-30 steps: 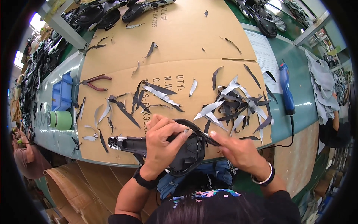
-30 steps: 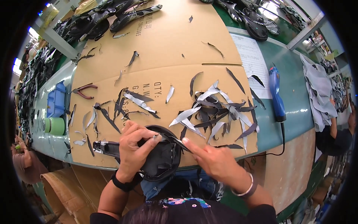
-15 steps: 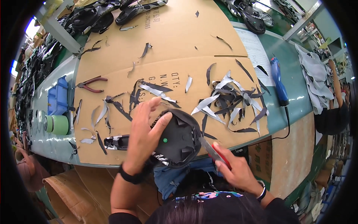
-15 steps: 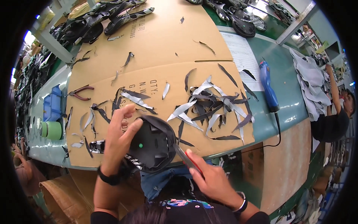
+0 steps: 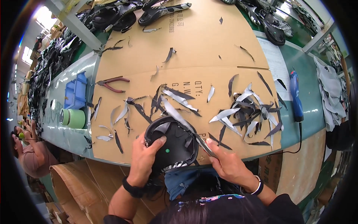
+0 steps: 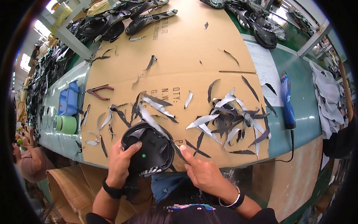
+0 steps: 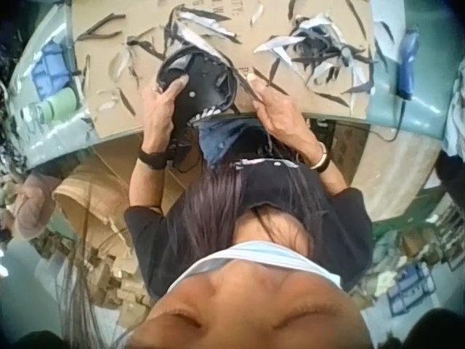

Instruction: The person picks up a bicycle seat, trims excess material from its underside using a utility knife, and places it onto a pile, repeating the process for several seats.

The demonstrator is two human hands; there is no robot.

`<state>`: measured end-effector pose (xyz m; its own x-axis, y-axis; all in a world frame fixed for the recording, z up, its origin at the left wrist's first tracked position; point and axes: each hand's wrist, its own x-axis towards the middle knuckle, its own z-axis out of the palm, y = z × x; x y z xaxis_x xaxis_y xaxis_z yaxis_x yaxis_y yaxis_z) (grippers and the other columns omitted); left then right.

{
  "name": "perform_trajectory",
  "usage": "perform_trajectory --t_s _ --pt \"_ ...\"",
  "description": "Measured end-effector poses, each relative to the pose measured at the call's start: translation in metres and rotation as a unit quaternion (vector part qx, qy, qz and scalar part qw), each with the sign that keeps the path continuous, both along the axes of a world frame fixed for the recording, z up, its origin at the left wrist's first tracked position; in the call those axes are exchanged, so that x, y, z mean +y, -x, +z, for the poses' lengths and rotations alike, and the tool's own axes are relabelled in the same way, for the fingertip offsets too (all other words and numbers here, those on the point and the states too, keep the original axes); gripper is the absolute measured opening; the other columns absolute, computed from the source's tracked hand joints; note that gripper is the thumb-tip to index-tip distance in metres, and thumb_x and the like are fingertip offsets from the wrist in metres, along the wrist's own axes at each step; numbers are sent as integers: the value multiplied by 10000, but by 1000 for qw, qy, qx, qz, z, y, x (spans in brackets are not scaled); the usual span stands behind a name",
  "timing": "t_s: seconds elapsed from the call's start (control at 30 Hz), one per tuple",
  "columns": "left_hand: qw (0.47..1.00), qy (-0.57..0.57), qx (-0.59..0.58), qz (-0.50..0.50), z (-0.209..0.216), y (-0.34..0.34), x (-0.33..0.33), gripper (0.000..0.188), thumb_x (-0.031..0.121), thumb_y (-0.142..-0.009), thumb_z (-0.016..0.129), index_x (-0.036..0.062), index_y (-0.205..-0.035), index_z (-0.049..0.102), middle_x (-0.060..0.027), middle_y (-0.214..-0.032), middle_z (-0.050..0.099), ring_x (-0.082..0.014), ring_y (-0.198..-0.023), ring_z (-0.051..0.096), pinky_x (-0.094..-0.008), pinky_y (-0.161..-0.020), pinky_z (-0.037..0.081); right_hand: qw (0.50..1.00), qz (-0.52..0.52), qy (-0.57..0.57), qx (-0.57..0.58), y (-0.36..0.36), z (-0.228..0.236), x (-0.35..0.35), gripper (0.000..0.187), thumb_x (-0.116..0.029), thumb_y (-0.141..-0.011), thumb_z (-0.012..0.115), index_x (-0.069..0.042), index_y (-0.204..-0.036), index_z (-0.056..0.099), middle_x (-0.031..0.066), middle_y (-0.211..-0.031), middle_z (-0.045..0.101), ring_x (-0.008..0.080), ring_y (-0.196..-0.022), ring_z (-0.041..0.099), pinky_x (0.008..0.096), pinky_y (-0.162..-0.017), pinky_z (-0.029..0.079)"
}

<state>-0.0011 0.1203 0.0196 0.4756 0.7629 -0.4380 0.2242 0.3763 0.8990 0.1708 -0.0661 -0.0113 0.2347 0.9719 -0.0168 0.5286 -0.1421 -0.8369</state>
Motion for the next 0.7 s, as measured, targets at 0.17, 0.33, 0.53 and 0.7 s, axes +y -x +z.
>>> perform_trajectory --t_s 0.17,0.33,0.53,0.7 --pt "988 -108 11 113 -10 4 -55 230 119 -848 692 -8 -1013 594 -41 -888 611 -124 -810 549 -264 -743 443 986 -34 126 104 22 23 -24 597 -84 -919 553 -121 -1455 292 251 -926 638 457 -782 619 418 -677 494" --pt "924 -316 102 191 -23 2 -117 256 120 -874 687 -9 -995 502 -56 -885 495 -151 -800 487 -288 -741 414 952 -91 182 231 44 24 -57 580 -144 -947 526 -116 -1462 262 172 -710 613 351 -561 614 392 -548 468" --pt "878 -435 113 165 -24 9 -136 286 66 -826 692 -6 -1018 493 -148 -973 448 -312 -874 467 -400 -802 382 956 -198 49 212 33 27 -51 584 -135 -932 566 -90 -1444 288 98 -865 637 168 -700 630 324 -670 518" --pt "856 -500 88 100 -14 8 -136 326 49 -808 693 -19 -1057 494 -165 -973 446 -330 -887 471 -414 -806 395 972 -143 -168 86 11 22 31 623 -100 -880 623 -42 -1421 319 194 -1104 637 276 -956 664 374 -825 511"
